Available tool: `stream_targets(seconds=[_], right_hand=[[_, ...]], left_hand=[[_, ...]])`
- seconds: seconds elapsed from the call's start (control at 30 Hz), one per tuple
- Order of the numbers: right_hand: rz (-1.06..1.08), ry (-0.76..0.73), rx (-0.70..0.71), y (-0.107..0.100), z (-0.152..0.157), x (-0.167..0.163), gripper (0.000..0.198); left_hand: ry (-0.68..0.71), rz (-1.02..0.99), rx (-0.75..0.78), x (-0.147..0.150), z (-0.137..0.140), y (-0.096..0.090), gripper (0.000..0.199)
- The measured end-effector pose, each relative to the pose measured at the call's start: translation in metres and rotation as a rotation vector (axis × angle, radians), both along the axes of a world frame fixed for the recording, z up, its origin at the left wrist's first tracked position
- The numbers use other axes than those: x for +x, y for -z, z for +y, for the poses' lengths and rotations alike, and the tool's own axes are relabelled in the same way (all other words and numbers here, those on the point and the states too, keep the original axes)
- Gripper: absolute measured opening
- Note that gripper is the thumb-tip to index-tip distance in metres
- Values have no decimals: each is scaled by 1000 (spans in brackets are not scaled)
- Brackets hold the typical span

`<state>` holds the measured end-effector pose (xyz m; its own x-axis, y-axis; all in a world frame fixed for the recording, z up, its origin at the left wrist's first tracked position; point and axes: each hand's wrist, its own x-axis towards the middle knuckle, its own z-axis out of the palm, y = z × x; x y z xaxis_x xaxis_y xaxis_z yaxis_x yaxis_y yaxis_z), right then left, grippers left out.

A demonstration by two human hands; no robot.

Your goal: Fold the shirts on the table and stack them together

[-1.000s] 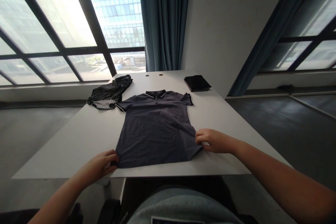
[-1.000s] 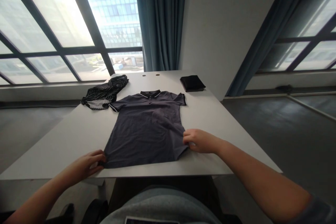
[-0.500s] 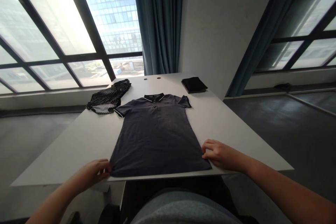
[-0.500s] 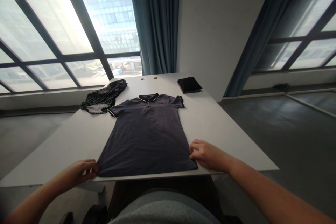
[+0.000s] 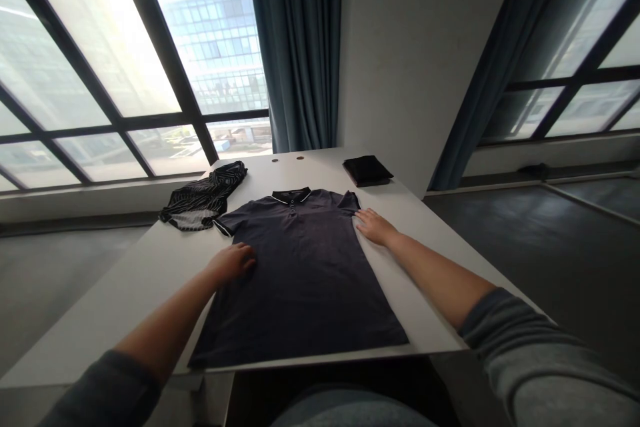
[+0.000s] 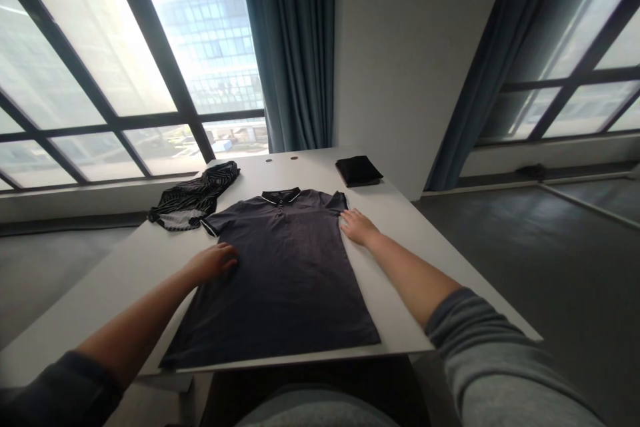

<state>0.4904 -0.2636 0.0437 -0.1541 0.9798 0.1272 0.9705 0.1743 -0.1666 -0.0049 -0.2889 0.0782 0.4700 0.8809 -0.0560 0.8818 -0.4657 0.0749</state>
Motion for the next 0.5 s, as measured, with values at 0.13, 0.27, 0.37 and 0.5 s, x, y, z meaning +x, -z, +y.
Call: stream_targets(seconds=[0.13, 0.27, 0.37, 0.5], right_hand=[[27, 167, -4, 21, 35, 8, 55], [16, 223, 67, 48, 38, 22, 49], [-28, 179, 152, 55, 37, 26, 43], [-8, 83, 247, 46, 40, 24, 24]], left_hand=[[-164, -36, 213, 0, 63, 17, 48], [-379, -132, 247, -31, 96, 43, 51], [-467, -223, 238, -57, 102, 65, 49], [-477, -270, 283, -73, 102, 80, 47]])
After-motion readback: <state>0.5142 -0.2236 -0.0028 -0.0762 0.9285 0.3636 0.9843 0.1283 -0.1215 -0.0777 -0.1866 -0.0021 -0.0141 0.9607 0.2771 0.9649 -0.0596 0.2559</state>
